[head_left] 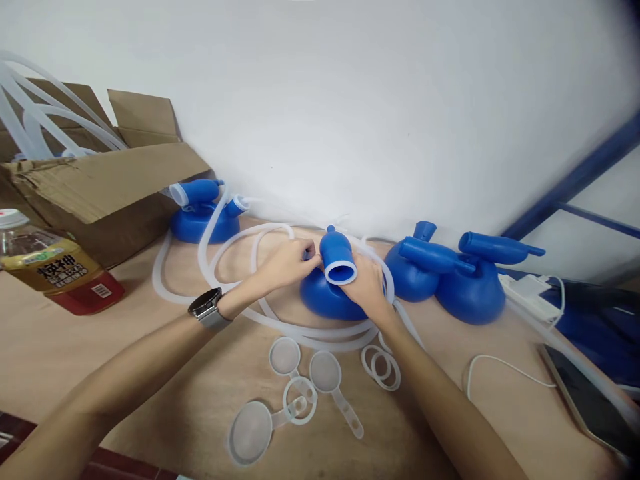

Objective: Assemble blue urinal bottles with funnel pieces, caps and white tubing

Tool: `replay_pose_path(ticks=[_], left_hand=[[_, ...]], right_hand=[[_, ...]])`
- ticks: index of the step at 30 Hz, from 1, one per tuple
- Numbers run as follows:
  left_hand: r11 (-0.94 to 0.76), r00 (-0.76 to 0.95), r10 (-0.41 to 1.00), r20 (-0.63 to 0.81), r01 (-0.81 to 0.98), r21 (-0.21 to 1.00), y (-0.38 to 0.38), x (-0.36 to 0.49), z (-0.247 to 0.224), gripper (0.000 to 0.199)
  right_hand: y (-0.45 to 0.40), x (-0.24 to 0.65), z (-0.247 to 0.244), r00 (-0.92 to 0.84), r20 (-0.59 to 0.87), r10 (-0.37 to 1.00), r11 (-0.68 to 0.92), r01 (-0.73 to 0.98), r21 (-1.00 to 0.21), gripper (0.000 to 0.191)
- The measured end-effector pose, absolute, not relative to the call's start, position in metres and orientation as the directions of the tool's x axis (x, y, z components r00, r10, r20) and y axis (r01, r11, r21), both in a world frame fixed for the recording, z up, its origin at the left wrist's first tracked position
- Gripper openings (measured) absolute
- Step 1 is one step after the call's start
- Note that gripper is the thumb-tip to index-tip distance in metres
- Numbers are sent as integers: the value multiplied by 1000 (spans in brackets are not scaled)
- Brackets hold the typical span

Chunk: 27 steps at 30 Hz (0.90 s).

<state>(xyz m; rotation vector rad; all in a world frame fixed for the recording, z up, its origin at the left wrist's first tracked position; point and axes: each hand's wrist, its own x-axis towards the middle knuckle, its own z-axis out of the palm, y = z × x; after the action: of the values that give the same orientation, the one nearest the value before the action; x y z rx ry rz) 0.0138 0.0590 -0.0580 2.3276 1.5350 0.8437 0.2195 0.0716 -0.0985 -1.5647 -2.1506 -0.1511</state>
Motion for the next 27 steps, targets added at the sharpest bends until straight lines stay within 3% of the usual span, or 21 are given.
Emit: replay_pose_path(ticks=[3,6,12,15,21,27], left_hand=[[-412,256,897,360,778,475,60,17,-63,17],[-381,215,905,367,793,475,60,21,-66,25],[-298,98,925,368,786,541,61,26,-70,26],[-307,128,938,321,735,604,64,22,-66,22],[-301,217,953,212,596,744,65,13,-55,27],[-327,258,942,214,564,759,64,12,-57,21]], right_hand=[[72,219,-98,-209,419,884,332,911,-245,56],[71,218,-96,-205,418,885,332,908,-257,58],[69,216,-95,-194,372,908,300,920,-252,42],[72,217,-99,-194,352,916,289,925,-244,39],[76,220,-112,-236,479,846,386,890,-244,57],[73,219,-109,-243,459,855,392,881,-265,53]])
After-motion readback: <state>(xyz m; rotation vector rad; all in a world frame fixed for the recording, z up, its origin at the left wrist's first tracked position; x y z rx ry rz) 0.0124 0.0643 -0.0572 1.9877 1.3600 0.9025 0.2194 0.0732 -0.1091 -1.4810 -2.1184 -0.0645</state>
